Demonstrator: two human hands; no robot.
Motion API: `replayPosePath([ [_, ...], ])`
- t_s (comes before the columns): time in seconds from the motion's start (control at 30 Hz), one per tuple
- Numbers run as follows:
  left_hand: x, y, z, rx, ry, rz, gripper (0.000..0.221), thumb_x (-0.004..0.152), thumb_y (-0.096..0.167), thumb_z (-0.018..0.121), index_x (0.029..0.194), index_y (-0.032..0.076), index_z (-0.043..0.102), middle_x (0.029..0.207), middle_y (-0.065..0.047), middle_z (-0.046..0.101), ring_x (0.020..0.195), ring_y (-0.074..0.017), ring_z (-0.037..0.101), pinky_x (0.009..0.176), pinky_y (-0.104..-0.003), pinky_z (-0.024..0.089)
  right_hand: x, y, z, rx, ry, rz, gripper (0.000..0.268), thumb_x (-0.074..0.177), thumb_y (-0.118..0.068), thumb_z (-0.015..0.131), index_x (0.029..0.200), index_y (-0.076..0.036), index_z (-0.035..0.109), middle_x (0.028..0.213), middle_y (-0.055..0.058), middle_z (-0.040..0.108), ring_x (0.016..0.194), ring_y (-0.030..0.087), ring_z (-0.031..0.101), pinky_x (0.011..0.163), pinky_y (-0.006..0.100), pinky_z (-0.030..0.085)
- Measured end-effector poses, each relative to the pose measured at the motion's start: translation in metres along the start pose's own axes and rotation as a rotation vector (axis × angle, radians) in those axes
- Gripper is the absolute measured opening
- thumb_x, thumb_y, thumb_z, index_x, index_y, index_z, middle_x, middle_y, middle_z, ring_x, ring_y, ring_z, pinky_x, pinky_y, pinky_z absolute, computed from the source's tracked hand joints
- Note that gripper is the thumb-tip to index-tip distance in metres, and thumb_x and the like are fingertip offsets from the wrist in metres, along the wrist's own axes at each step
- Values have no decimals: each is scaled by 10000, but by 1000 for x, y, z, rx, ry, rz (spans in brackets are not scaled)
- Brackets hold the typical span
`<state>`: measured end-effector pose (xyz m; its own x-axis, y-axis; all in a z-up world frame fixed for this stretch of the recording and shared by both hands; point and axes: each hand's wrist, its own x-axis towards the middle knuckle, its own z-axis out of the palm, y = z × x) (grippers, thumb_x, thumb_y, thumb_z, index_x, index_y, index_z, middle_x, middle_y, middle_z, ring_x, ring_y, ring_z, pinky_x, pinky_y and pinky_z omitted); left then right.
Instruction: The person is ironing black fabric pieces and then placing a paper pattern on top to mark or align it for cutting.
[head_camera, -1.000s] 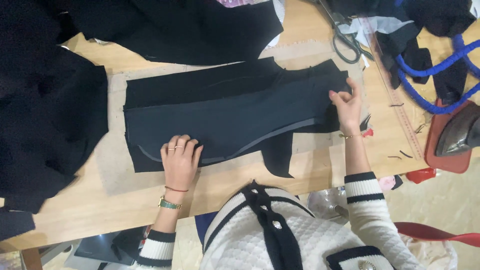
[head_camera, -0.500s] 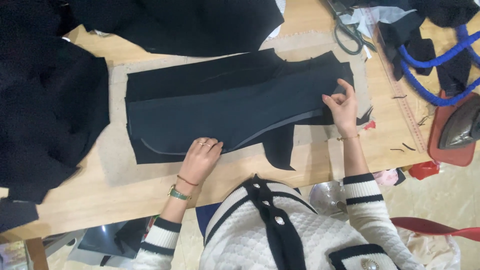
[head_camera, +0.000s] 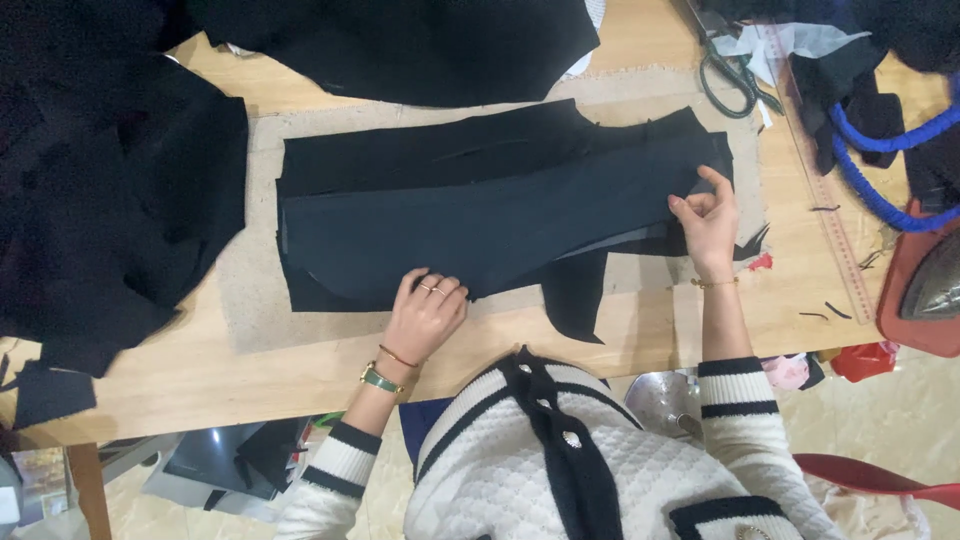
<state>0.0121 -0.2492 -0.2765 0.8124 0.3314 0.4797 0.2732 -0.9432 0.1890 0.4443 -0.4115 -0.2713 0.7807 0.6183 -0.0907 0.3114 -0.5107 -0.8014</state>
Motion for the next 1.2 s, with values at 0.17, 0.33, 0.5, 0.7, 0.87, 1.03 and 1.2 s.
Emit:
replayPosePath([
  [0.17, 8, -1, -12, -100, -118, -291, 243, 988, 353, 668, 1153, 180, 712, 1170, 9, 645, 1162, -196, 565, 1130, -481, 385, -4, -6, -5, 57, 47, 12, 477, 1039, -53, 641, 1487, -62, 477, 985, 97, 708, 835, 150, 646, 759, 329, 508],
  [0.33, 28, 9, -9, -44, -115, -341, 312, 1014, 320, 643, 1275, 150, 653, 1286, -59, 590, 1273, -252, 519, 1146, -512, 372, 36, 40, -14, 295, 108, 54, 413, 1066, -89, 548, 1468, -63, 461, 1021, 67, 729, 816, 84, 678, 633, 175, 470],
  [0.5, 56, 23, 15, -101, -225, -300, 358, 1018, 343, 610, 1336, 180, 599, 1432, -99, 534, 1424, -302, 441, 1211, -574, 282, 61, 49, -25, 396, 187, 107, 386, 1038, -90, 520, 1422, -53, 496, 1013, 67, 768, 794, 55, 701, 586, 154, 461],
  [0.7, 78, 29, 33, -133, -287, -222, 330, 1014, 347, 607, 1300, 183, 591, 1498, -96, 514, 1465, -291, 411, 1229, -629, 209, 71, 48, -26, 397, 194, 121, 422, 970, -111, 642, 1374, -73, 530, 968, 64, 773, 739, 58, 692, 533, 147, 437],
  [0.87, 71, 25, 50, 21, -307, -83, 170, 986, 282, 660, 1131, 193, 659, 1237, 25, 630, 1300, -158, 562, 1207, -476, 379, 72, 32, -16, 210, 194, 124, 449, 915, -171, 788, 1329, -195, 615, 924, -19, 751, 747, 34, 675, 614, 187, 508],
  [1.03, 74, 24, 60, 11, -265, -25, 87, 968, 200, 672, 1047, 165, 679, 1140, 36, 661, 1223, -128, 610, 1169, -407, 436, 63, 24, -20, 150, 212, 67, 456, 917, -88, 764, 1333, -177, 600, 904, -13, 716, 798, 55, 653, 704, 215, 540],
  [1.2, 80, 28, 54, -44, -224, -36, 64, 954, 165, 690, 1012, 139, 684, 1113, 31, 669, 1183, -127, 633, 1142, -389, 475, 48, 14, -33, 85, 224, 75, 439, 933, -85, 752, 1321, -206, 585, 890, -7, 707, 822, 72, 649, 742, 251, 541],
])
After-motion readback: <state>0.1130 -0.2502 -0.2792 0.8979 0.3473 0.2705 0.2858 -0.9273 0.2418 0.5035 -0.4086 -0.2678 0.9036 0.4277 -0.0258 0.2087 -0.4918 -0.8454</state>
